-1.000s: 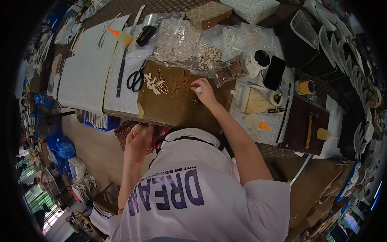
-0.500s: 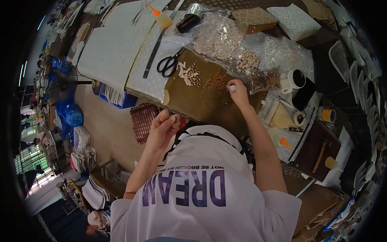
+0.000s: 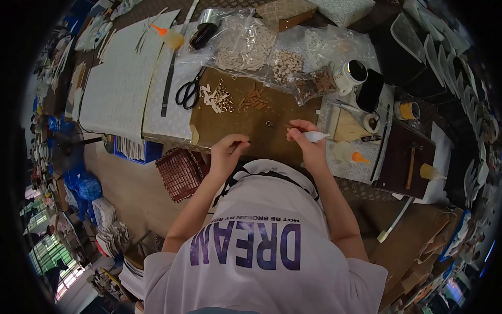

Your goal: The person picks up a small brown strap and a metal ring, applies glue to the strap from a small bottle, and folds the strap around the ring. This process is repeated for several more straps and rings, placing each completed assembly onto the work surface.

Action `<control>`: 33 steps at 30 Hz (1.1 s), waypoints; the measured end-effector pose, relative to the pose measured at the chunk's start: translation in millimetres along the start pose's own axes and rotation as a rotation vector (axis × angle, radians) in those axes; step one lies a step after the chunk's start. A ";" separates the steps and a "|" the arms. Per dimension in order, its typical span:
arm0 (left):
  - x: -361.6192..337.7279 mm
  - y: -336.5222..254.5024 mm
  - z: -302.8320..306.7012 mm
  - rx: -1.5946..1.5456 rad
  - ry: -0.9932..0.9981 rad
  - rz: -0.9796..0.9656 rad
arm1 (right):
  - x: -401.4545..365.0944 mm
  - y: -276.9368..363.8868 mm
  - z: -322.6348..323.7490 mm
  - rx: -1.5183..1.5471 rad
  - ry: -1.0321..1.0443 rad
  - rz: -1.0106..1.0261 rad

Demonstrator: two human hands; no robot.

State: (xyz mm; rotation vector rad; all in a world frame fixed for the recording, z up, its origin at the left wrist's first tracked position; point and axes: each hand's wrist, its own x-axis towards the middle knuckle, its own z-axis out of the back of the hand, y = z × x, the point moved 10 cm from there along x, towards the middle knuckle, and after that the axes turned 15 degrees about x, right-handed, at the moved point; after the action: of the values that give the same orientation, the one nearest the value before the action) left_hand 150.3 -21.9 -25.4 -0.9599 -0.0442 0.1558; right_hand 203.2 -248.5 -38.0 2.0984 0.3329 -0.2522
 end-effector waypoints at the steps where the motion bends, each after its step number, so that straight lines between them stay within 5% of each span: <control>1: 6.6 22.3 -19.9 0.029 0.012 0.015 | -6.9 1.7 1.9 0.001 -0.013 -0.006; 6: 31.8 94.4 -75.9 0.160 0.041 0.066 | -28.3 17.4 3.9 -0.089 -0.059 0.043; 11: 69.6 100.3 -6.8 0.396 -0.306 0.038 | -35.4 24.0 5.0 -0.080 -0.079 0.021; 18: 109.3 111.0 -27.5 0.613 0.070 -0.007 | -27.7 16.7 -12.4 -0.042 -0.076 -0.021; 21: 110.2 107.1 -24.1 0.769 -0.021 -0.037 | -23.5 14.4 -20.6 -0.011 -0.081 -0.038; 24: 88.8 90.2 -18.6 0.117 0.112 0.300 | -17.4 12.8 -30.3 -0.007 -0.060 -0.059; 26: 64.9 49.6 -39.5 -0.684 0.262 0.397 | -15.4 9.8 -36.4 -0.009 -0.032 -0.092; 33: 19.6 -47.6 -18.7 -0.835 0.358 0.405 | -14.3 13.8 -61.8 -0.028 0.080 -0.148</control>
State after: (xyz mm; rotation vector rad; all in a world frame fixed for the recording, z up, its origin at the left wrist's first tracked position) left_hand 177.0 -60.9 2.2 -1.8137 0.4501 0.3501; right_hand 197.2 -204.5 9.4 2.0627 0.5384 -0.2498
